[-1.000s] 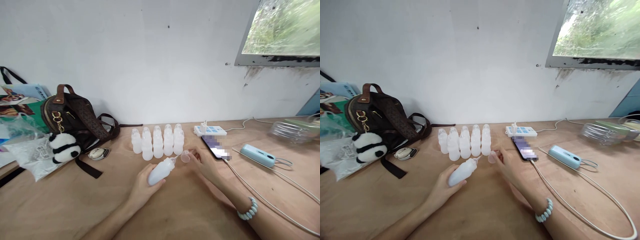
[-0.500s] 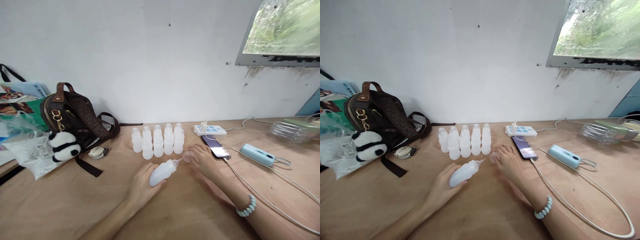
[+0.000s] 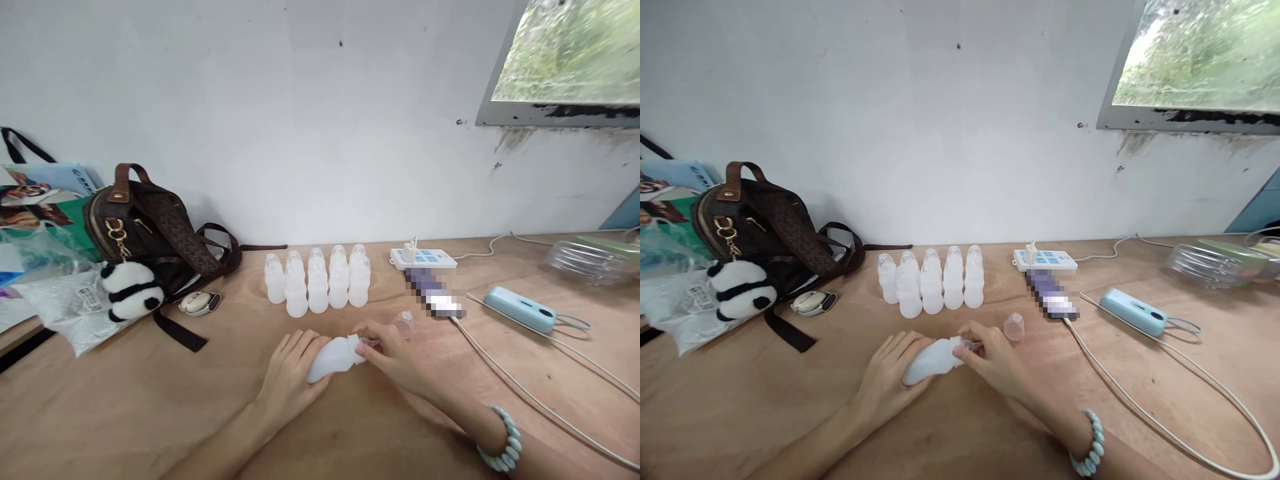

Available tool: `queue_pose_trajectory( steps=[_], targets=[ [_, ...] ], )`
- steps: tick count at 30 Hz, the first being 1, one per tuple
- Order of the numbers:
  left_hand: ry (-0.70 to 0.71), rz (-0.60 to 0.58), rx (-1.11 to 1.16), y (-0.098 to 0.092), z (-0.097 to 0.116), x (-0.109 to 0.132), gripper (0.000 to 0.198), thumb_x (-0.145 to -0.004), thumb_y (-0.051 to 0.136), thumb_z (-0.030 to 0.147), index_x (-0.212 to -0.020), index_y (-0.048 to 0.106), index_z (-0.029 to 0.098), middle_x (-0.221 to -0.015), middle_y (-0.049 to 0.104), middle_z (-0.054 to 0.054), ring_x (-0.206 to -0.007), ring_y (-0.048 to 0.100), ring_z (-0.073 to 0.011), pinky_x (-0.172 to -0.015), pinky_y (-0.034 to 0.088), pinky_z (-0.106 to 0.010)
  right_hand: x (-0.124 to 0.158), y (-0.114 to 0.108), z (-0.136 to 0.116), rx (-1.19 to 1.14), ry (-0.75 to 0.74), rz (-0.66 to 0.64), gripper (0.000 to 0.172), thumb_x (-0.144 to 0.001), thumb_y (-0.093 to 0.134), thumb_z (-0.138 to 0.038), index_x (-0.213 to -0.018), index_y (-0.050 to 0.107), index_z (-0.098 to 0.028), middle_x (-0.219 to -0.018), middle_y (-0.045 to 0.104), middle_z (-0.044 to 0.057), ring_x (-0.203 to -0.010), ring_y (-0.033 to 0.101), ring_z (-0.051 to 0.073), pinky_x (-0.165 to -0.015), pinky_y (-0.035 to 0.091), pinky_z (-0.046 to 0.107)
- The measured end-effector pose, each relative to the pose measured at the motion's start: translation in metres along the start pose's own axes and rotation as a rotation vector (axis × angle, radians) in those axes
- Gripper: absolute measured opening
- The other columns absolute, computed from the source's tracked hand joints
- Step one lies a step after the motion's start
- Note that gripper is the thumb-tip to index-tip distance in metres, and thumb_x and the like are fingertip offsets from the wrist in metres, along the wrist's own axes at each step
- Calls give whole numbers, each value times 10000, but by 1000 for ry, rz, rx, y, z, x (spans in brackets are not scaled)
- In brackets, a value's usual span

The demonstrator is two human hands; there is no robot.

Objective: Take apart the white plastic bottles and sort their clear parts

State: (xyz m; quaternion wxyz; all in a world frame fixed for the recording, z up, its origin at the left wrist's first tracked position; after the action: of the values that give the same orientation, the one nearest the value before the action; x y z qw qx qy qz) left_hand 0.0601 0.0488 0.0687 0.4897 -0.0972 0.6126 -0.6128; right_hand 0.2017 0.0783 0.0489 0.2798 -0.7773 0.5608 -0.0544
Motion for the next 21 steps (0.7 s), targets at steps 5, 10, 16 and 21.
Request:
queue_pose_trajectory(
  steps=[5,10,16,21],
  targets=[
    [58,-19,14,0,6,0,326,-879,596,430,-1092,607,183,-929,707,-74,-784,637,-249,-680,464,-357,1,10,14,-195,122,-1,251,-879,592,-432,-810,542,-196,-614,543,-41,-526,508,119,-517,358,239],
    [16,-87,152,1,1,-2,357,-836,643,448,-1065,639,174,-914,723,-73,-795,635,-252,-720,476,-367,2,18,16,-262,139,-48,265,-869,594,-432,-800,526,-186,-627,533,-34,-542,499,117,-526,356,237],
    [-352,-316,577,19,-24,4,326,-742,693,392,-976,707,165,-828,710,-18,-723,617,-197,-635,460,-275,6,14,-11,-129,-115,-76,212,-890,608,-346,-1048,553,-214,-943,608,26,-836,558,169,-733,444,277],
    [-350,-247,527,12,-28,1,359,-758,674,416,-1020,695,171,-934,735,-47,-834,645,-245,-760,479,-346,9,12,-17,-87,-134,-106,504,-881,613,-367,-1332,417,-258,-1227,562,65,-1073,544,216,-904,450,339]
  ],
)
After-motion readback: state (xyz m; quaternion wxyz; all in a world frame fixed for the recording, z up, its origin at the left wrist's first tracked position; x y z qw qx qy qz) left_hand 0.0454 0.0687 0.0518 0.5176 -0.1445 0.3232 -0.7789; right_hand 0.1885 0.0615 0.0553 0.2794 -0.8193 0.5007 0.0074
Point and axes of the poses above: each hand's wrist, its own x-axis away from the middle knuckle, its own y-axis out of the palm, z = x × y, the point moved 10 cm from there along -x, towards the middle knuckle
